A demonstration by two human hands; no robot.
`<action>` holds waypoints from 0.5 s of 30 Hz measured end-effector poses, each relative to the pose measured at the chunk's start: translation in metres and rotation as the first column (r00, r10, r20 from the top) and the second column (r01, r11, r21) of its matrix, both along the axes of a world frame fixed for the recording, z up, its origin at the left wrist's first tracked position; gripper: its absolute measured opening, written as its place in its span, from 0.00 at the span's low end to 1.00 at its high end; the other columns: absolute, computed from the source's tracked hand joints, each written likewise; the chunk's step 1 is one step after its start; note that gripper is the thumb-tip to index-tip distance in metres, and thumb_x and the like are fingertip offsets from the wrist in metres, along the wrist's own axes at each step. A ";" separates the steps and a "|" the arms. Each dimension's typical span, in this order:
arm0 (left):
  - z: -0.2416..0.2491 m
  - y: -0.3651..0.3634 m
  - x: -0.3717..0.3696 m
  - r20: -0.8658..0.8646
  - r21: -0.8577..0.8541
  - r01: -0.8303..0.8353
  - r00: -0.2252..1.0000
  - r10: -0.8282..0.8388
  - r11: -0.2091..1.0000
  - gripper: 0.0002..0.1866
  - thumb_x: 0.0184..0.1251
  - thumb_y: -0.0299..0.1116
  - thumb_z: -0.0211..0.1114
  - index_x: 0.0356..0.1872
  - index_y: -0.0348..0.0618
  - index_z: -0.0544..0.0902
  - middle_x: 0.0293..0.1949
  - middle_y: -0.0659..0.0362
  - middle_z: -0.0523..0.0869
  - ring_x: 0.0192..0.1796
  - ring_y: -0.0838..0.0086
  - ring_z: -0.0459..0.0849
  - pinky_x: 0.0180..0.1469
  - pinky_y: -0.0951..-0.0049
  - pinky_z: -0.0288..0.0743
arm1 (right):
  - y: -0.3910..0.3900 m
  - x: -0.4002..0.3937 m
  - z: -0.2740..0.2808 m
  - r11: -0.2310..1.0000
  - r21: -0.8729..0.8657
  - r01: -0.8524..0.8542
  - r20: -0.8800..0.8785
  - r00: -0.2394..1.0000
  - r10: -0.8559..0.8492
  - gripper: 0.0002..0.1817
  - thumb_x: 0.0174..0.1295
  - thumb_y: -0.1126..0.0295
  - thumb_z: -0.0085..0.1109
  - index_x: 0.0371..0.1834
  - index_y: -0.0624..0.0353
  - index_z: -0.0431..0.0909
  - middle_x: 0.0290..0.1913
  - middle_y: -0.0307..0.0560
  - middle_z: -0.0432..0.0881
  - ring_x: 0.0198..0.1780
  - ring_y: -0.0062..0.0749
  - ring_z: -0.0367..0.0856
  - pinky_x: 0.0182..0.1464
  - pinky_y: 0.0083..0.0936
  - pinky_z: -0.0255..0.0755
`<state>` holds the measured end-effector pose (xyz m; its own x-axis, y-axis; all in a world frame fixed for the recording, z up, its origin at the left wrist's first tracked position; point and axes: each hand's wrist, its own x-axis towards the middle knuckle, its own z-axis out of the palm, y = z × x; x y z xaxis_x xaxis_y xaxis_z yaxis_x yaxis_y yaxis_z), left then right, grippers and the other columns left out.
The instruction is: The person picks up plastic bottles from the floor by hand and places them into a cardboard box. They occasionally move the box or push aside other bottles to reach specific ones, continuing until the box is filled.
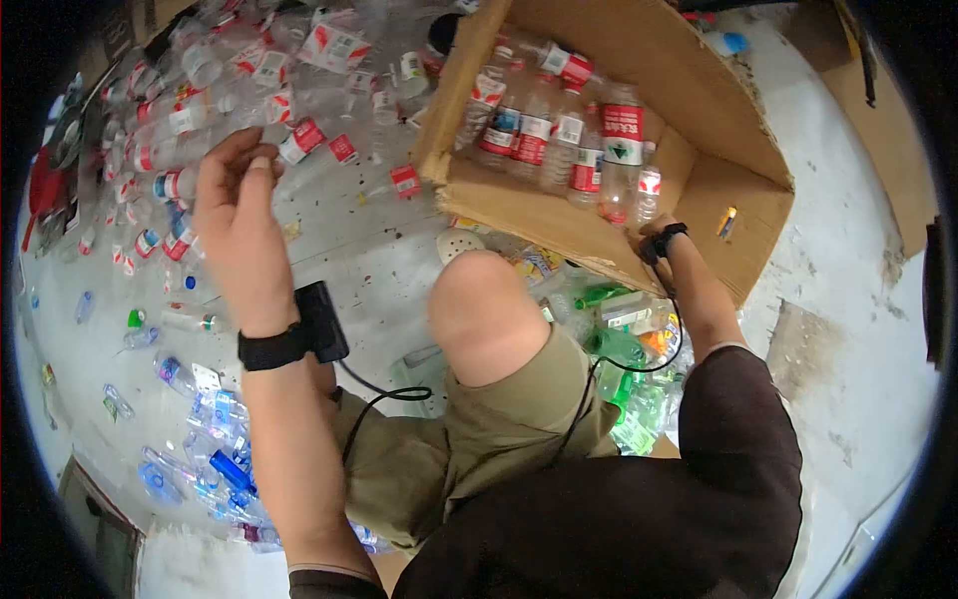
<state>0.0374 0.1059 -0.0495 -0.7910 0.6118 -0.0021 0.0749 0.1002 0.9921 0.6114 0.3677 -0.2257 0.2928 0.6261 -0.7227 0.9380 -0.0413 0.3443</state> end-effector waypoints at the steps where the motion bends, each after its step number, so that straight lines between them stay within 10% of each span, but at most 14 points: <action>1: 0.001 0.002 0.001 0.020 0.024 -0.003 1.000 0.002 1.000 0.12 0.60 0.25 0.55 0.44 0.34 0.76 0.39 0.56 0.81 0.41 0.75 0.78 0.47 0.76 0.71 | 0.004 -0.006 0.005 0.999 0.032 0.006 -0.029 1.000 -0.005 0.21 0.44 0.51 0.63 0.34 0.57 0.82 0.37 0.53 0.83 0.38 0.34 0.83 0.39 0.31 0.75; 3: -0.004 0.000 0.000 0.010 0.071 0.001 1.000 -0.002 0.997 0.10 0.59 0.25 0.55 0.42 0.35 0.77 0.37 0.57 0.81 0.40 0.76 0.78 0.45 0.77 0.71 | 0.038 0.054 -0.038 0.928 0.079 -0.363 -0.096 0.924 0.370 0.24 0.45 0.52 0.62 0.35 0.64 0.81 0.38 0.62 0.81 0.39 0.43 0.81 0.40 0.33 0.74; 5: -0.010 -0.002 -0.002 -0.036 0.077 0.000 0.999 0.002 0.997 0.09 0.58 0.25 0.55 0.39 0.35 0.77 0.33 0.58 0.81 0.36 0.77 0.78 0.40 0.76 0.72 | 0.033 0.003 0.009 0.931 0.355 -0.082 -0.226 0.959 0.171 0.16 0.51 0.60 0.57 0.36 0.61 0.80 0.36 0.51 0.82 0.39 0.37 0.80 0.39 0.33 0.73; 6: -0.010 -0.001 0.000 -0.050 0.067 -0.006 0.999 0.009 0.998 0.08 0.58 0.25 0.55 0.38 0.36 0.78 0.31 0.57 0.81 0.33 0.76 0.79 0.38 0.76 0.73 | 0.031 -0.013 0.013 0.839 0.231 0.493 -0.670 0.706 -0.230 0.13 0.54 0.68 0.55 0.41 0.60 0.77 0.33 0.43 0.80 0.34 0.30 0.78 0.34 0.30 0.72; 7: -0.014 -0.001 0.003 -0.057 0.086 -0.018 0.998 0.023 0.996 0.07 0.58 0.25 0.56 0.37 0.36 0.78 0.29 0.56 0.81 0.31 0.76 0.78 0.36 0.75 0.72 | 0.022 -0.043 0.037 0.701 0.032 0.713 -0.844 0.395 -0.363 0.19 0.53 0.70 0.56 0.50 0.57 0.72 0.39 0.44 0.79 0.37 0.31 0.78 0.39 0.27 0.73; 10: -0.005 -0.003 0.012 0.032 0.047 0.057 0.998 -0.058 0.997 0.08 0.57 0.25 0.56 0.38 0.37 0.78 0.32 0.62 0.79 0.34 0.81 0.76 0.38 0.80 0.70 | -0.006 -0.145 0.108 0.821 -0.195 0.537 -0.955 0.087 -0.284 0.13 0.58 0.77 0.49 0.47 0.61 0.70 0.41 0.43 0.79 0.38 0.24 0.76 0.38 0.18 0.70; 15: 0.001 -0.010 0.023 -0.046 0.063 0.117 0.992 -0.114 0.991 0.08 0.55 0.24 0.56 0.37 0.37 0.77 0.31 0.58 0.80 0.33 0.75 0.78 0.37 0.78 0.72 | -0.113 -0.362 0.220 0.953 -0.278 0.117 -0.959 0.026 -0.283 0.12 0.61 0.72 0.49 0.48 0.60 0.71 0.44 0.41 0.77 0.44 0.22 0.74 0.44 0.18 0.66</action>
<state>0.0601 0.0954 -0.0480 -0.7133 0.6970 0.0725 0.1238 0.0235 0.9920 0.2492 0.2545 -0.0052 -0.6365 0.5898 -0.4970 0.3615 -0.3410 -0.8678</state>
